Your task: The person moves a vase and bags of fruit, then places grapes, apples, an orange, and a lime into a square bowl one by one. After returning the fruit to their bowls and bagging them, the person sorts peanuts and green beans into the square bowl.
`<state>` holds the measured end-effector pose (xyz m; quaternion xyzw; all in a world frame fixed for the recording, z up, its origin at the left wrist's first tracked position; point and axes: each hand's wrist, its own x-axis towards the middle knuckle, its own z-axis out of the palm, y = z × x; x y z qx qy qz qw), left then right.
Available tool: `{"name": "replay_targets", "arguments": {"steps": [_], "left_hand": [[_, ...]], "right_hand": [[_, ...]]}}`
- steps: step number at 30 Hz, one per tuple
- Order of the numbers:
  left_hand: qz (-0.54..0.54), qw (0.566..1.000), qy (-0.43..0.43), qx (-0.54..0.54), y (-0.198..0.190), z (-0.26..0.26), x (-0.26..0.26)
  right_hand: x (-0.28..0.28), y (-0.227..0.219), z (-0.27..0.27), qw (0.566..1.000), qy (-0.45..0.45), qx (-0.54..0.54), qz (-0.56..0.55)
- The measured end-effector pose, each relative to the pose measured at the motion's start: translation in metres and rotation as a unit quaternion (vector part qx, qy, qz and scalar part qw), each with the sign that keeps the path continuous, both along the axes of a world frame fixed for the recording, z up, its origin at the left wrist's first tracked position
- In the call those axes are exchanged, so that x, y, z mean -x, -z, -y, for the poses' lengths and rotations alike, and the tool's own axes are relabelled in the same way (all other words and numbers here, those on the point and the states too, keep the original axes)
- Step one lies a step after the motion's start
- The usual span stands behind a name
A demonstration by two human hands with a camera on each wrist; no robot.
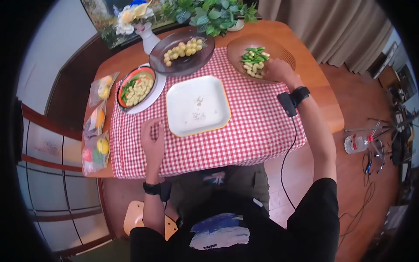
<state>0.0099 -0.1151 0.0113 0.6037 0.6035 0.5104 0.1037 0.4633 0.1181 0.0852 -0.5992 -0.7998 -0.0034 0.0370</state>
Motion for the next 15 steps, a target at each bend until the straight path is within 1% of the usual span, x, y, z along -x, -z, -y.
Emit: {"name": "replay_targets", "arguments": {"steps": [3,4,5,7,9,11,12,13,14,15], "left_hand": [[0.011,1.0,0.005,0.007,-0.002,0.001,-0.001],[0.022,1.0,0.008,0.013,-0.002,0.002,-0.001],[0.032,0.999,0.011,0.016,-0.002,0.0,0.0],[0.032,0.999,0.007,0.017,0.0,0.0,0.0],[0.014,1.0,0.008,0.006,0.0,-0.001,0.0],[0.023,1.0,0.006,0.02,-0.001,-0.001,-0.001],[0.024,1.0,0.005,0.019,-0.001,-0.001,-0.001],[0.025,0.999,0.004,0.019,-0.001,-0.001,-0.001],[0.03,0.999,0.001,0.028,-0.002,-0.002,-0.001],[0.029,0.999,0.0,0.033,-0.001,-0.003,-0.001]], "right_hand": [[0.0,-0.005,-0.006,0.999,-0.025,0.02,0.014],[0.002,-0.011,-0.002,1.0,-0.009,0.023,0.006],[-0.001,-0.009,-0.003,0.999,-0.015,0.029,0.008],[-0.008,-0.008,0.0,0.995,-0.03,-0.052,-0.085],[-0.01,-0.012,0.004,0.995,-0.02,-0.057,-0.081],[-0.002,-0.021,0.013,0.967,-0.046,-0.115,-0.225],[0.008,-0.025,0.021,0.955,-0.038,-0.111,-0.272],[0.016,-0.018,0.024,0.956,-0.04,-0.104,-0.272],[0.025,-0.012,0.028,0.928,-0.091,-0.074,-0.352],[0.035,-0.007,0.033,0.891,-0.14,-0.045,-0.43]]}}
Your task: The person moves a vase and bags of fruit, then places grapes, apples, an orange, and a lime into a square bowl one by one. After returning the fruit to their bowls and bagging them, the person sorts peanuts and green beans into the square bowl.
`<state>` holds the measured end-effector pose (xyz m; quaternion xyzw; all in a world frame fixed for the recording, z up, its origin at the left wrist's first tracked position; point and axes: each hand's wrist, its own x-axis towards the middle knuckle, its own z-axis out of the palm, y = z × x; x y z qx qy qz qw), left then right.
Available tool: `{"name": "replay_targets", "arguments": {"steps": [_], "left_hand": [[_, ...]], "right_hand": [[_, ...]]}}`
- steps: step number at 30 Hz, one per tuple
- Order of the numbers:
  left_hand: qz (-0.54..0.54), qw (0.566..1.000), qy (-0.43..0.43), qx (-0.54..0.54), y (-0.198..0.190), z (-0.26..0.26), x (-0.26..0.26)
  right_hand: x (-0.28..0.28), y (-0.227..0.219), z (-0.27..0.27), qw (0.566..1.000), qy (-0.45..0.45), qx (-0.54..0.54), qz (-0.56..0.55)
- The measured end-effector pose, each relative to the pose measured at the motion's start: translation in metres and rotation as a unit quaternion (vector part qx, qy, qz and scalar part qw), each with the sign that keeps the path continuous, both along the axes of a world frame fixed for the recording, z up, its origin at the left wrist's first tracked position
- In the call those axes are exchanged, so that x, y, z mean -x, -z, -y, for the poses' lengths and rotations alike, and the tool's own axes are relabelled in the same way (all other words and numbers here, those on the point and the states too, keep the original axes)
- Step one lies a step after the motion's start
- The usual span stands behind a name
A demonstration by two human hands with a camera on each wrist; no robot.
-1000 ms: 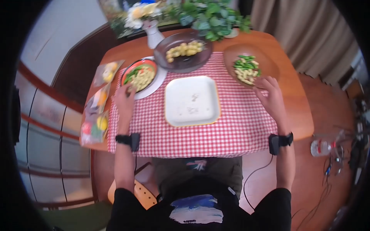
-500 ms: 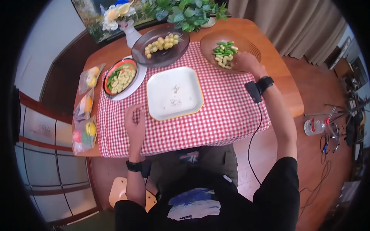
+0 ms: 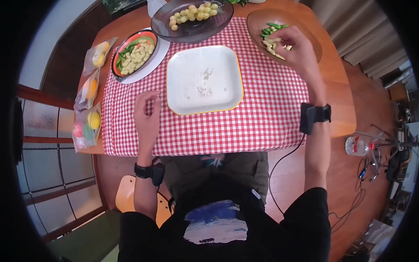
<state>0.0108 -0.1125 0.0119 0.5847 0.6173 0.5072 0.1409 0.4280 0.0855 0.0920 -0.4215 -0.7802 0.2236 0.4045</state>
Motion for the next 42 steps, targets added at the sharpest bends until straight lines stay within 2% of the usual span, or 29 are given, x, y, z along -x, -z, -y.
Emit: {"name": "replay_targets", "arguments": {"steps": [2,4,6,7,10,15,17,24,26,33,39,42], "left_hand": [[0.0,1.0,-0.001,-0.004,0.002,-0.001,0.002],[-0.004,1.0,-0.006,0.006,0.001,-0.001,0.001],[0.004,1.0,-0.009,0.015,0.001,-0.001,0.001],[0.003,1.0,-0.011,0.019,0.001,-0.001,0.001],[0.004,1.0,-0.018,0.022,0.001,-0.001,0.001],[0.052,0.998,-0.013,0.016,0.008,-0.003,0.003],[0.049,0.999,-0.012,0.021,0.009,-0.003,0.004],[0.058,0.997,-0.018,0.041,0.006,-0.001,0.003],[0.064,0.997,-0.017,0.041,0.007,-0.001,0.004],[0.066,0.997,-0.015,0.039,0.007,-0.001,0.004],[0.063,0.997,-0.012,0.038,0.006,-0.001,0.004],[0.063,0.997,-0.012,0.038,0.007,-0.001,0.005]], "right_hand": [[0.045,-0.007,0.029,0.998,-0.047,-0.031,0.011],[0.068,0.003,0.037,0.998,-0.067,-0.003,0.007],[0.084,0.017,0.039,0.991,-0.111,-0.019,0.066],[0.092,0.02,0.043,0.993,-0.092,-0.036,0.068],[0.096,0.03,0.042,0.985,-0.108,-0.056,0.122],[0.099,0.035,0.05,0.986,-0.114,-0.03,0.116],[0.098,0.039,0.049,0.98,-0.135,-0.058,0.133],[0.103,0.038,0.052,0.981,-0.123,-0.049,0.142],[0.103,0.039,0.05,0.972,-0.127,-0.103,0.166],[0.104,0.038,0.052,0.975,-0.115,-0.079,0.173],[0.105,0.038,0.053,0.974,-0.118,-0.111,0.157],[0.104,0.037,0.054,0.982,-0.106,-0.062,0.144]]}}
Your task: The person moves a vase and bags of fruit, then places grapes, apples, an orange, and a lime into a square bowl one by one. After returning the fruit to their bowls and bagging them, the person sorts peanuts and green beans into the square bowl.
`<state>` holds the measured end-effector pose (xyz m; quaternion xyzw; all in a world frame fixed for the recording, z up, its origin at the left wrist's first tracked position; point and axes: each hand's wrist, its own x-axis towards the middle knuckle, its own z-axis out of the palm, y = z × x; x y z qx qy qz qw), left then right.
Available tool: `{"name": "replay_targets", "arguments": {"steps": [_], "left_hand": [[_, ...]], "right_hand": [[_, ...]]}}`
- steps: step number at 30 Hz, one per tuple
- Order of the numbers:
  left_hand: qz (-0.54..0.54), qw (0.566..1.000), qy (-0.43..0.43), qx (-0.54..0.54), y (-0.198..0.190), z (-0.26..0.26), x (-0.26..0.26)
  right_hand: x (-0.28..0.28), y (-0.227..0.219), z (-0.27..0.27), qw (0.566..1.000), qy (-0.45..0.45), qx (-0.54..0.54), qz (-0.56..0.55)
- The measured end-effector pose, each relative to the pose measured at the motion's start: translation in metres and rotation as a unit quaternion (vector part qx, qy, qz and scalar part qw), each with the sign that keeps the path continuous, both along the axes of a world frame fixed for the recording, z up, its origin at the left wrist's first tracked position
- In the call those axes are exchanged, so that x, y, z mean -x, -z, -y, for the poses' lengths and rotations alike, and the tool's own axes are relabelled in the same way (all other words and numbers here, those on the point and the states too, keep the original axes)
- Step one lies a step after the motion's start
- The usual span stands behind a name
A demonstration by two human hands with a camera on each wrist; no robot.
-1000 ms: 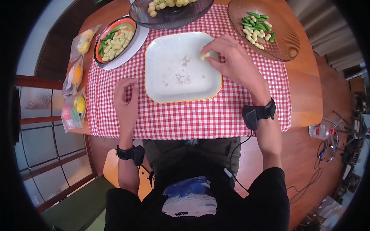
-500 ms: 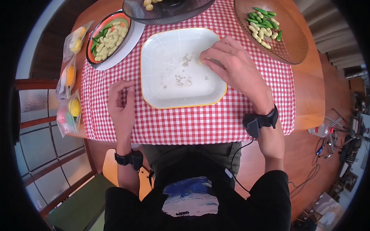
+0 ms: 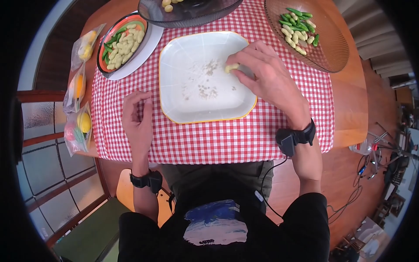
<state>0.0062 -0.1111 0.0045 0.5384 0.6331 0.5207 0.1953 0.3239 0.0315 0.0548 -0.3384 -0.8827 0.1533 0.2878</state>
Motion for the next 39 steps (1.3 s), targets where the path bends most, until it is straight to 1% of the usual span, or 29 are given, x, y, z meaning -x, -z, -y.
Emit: {"name": "replay_targets", "arguments": {"steps": [2,9,11,14,18,20,28,33,35,39], "left_hand": [[-0.002,1.0,0.0,-0.002,0.0007,0.0,0.0003],[-0.001,1.0,-0.001,-0.004,0.0007,-0.0009,0.0004],[0.008,1.0,-0.002,-0.002,0.0002,-0.0008,-0.0005],[0.008,1.0,-0.003,-0.001,0.0008,-0.001,0.0001],[0.005,1.0,-0.005,-0.002,0.0023,-0.0014,0.0008],[0.002,1.0,-0.004,-0.005,0.004,-0.0018,0.0016],[-0.003,1.0,-0.004,-0.012,0.0038,-0.0028,0.0011],[-0.007,1.0,-0.005,-0.008,0.002,-0.0028,-0.0006],[-0.006,1.0,-0.006,-0.006,0.0019,-0.0029,-0.0012],[-0.012,1.0,-0.007,0.003,0.0011,-0.0022,-0.0015]], "right_hand": [[-0.0028,0.0003,-0.0022,0.999,-0.027,-0.026,0.023],[-0.0017,-0.0011,0.001,0.999,-0.017,-0.019,0.028],[-0.002,0.0016,-0.0006,0.998,-0.025,-0.048,0.021],[-0.0013,0.0022,-0.0004,0.999,-0.025,-0.043,0.004],[-0.0017,0.001,0.0018,0.999,-0.015,-0.027,0.01],[-0.0035,0.0029,0.0007,0.999,-0.019,-0.042,0.017],[-0.0035,0.0026,0.0029,0.999,-0.019,-0.043,0.006],[-0.0028,0.0042,0.0032,0.999,-0.02,-0.05,-0.006],[-0.0042,0.0065,0.0021,0.998,-0.04,-0.056,0.001],[-0.0031,0.0063,0.0028,0.998,-0.034,-0.06,0.003]]}}
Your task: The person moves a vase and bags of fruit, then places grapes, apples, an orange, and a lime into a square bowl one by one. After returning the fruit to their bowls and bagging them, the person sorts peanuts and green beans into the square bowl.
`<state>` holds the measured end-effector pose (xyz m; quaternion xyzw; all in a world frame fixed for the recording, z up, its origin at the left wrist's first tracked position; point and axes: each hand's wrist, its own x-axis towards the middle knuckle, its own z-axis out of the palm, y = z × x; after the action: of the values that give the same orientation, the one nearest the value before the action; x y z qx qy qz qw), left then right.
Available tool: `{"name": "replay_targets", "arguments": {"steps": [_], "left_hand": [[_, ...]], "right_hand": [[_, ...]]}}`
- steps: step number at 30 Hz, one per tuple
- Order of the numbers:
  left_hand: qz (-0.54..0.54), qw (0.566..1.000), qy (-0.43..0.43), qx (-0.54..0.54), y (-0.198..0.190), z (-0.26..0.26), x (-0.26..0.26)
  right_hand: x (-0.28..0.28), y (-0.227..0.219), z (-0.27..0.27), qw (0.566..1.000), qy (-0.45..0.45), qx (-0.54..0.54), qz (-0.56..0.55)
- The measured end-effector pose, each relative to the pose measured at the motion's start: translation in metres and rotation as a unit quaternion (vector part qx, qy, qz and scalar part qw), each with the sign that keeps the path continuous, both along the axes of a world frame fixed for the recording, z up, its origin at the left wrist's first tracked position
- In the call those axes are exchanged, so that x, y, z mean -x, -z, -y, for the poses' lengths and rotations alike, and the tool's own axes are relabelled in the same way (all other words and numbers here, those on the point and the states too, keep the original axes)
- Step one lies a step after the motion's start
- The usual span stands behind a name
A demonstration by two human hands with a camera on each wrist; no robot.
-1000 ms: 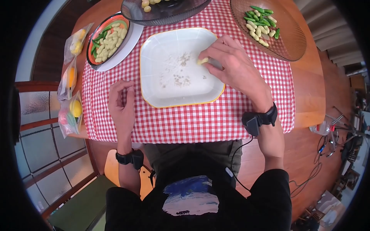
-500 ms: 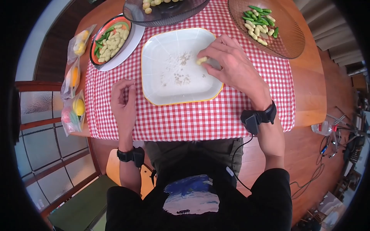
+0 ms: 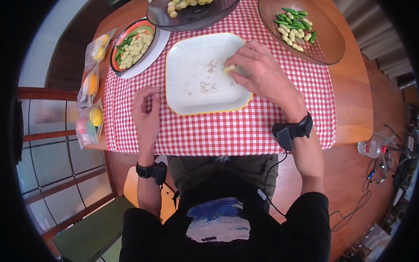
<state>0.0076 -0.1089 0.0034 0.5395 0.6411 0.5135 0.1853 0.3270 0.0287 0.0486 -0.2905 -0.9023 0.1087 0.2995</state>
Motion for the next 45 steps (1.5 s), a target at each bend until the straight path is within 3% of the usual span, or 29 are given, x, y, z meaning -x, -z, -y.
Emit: {"name": "replay_targets", "arguments": {"steps": [5,9,11,13,14,17,20,24,27,33,36,37,39,45], "left_hand": [[-0.055,0.998,0.007,-0.023,-0.003,0.001,-0.002],[-0.011,0.999,0.013,-0.033,-0.008,-0.001,-0.005],[-0.094,0.993,0.039,-0.06,-0.018,-0.002,-0.01],[-0.119,0.99,0.04,-0.061,-0.028,-0.004,-0.016],[-0.142,0.985,0.057,-0.082,-0.034,-0.007,-0.019],[-0.176,0.975,0.079,-0.107,-0.051,-0.019,-0.032],[-0.216,0.961,0.144,-0.093,-0.065,-0.034,-0.049],[-0.23,0.95,0.182,-0.112,-0.061,-0.051,-0.066],[-0.201,0.958,0.194,-0.068,-0.058,-0.054,-0.07],[-0.232,0.96,0.127,-0.086,-0.063,-0.051,-0.05],[-0.239,0.966,-0.016,-0.096,-0.06,-0.056,-0.014],[-0.243,0.965,-0.016,-0.1,-0.056,-0.059,0.004],[-0.304,0.943,-0.109,-0.086,-0.048,-0.07,0.041],[-0.359,0.919,-0.151,-0.054,-0.051,-0.097,0.074]], "right_hand": [[0.0,-0.003,0.001,0.999,0.017,0.025,-0.025],[0.001,-0.005,0.004,0.997,0.041,0.027,-0.066],[-0.001,-0.002,0.002,0.999,0.031,0.012,-0.028],[0.005,-0.007,0.007,0.996,0.033,0.003,-0.079],[0.007,-0.009,0.008,0.991,0.036,-0.006,-0.125],[0.005,-0.002,0.006,0.997,-0.006,-0.024,-0.067],[0.011,-0.004,0.013,0.993,-0.002,0.005,-0.116],[0.013,-0.005,0.017,0.989,-0.02,0.008,-0.147],[0.014,-0.004,0.019,0.987,-0.031,0.021,-0.156],[0.015,-0.014,0.022,0.986,-0.011,0.013,-0.166],[0.013,-0.013,0.019,0.986,0.005,-0.001,-0.169],[0.012,-0.013,0.019,0.985,0.004,-0.005,-0.173],[0.012,-0.013,0.019,0.985,0.012,-0.008,-0.169],[0.01,-0.011,0.016,0.987,0.018,-0.007,-0.163]]}}
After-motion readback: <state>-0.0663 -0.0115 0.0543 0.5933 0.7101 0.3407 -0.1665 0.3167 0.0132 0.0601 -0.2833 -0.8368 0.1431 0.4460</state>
